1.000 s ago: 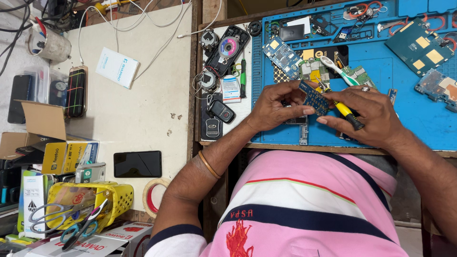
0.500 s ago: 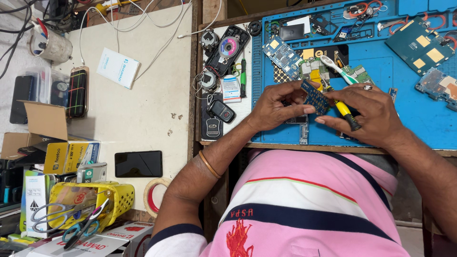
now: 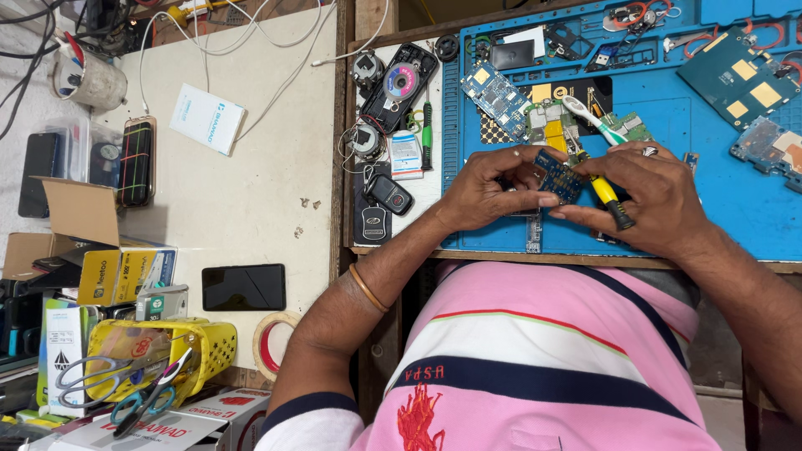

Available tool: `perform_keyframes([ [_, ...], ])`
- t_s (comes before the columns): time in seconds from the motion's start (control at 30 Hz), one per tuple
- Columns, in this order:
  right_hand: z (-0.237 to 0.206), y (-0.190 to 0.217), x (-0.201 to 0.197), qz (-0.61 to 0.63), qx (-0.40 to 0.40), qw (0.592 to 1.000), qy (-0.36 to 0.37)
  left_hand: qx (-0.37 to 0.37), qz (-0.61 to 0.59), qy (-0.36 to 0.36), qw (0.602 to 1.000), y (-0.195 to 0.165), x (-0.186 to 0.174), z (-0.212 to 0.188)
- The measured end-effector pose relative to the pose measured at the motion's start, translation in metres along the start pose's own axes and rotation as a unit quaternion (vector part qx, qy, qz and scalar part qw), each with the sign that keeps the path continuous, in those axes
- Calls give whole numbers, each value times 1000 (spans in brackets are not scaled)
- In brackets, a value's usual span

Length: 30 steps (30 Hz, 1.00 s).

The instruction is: The person repairs a phone motherboard at a workbench, holding the blue circuit board with one hand while using a yellow-handled screwdriver to work on its components. They reposition and turn the board repeatedly to reach different areas, then set it down on the blue mat among other boards.

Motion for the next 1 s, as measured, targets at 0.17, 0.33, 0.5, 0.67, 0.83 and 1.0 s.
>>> perform_keyframes([
  [0.17, -1, 1, -3, -3, 0, 1000, -10, -6, -10, -12, 1000, 3, 0, 0],
  [0.33, -1, 4, -6, 18, 3, 1000, -24, -2, -31, -18, 999, 4, -1, 0],
  [0.5, 0, 5, -7, 17, -8, 999, -34, -9, -34, -18, 999, 5, -1, -1],
  [0.67, 1, 5, -5, 6, -9, 1000, -17, 7, -20, -16, 1000, 3, -1, 0],
  [0.83, -1, 6, -5, -12, -24, 999, -19, 7, -8, -15, 1000, 2, -1, 0],
  [1.0, -1, 3, -5, 5, -10, 1000, -23, 4, 0, -13, 1000, 2, -1, -1],
])
Point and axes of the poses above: each hand's wrist, its own z-axis towards the middle knuckle, its own x-axis out of the palm, y = z × x, the point moved 4 cm from there along z, towards the middle knuckle, and after that the axes turned 3 degrees about y, right-handed, at the moved point
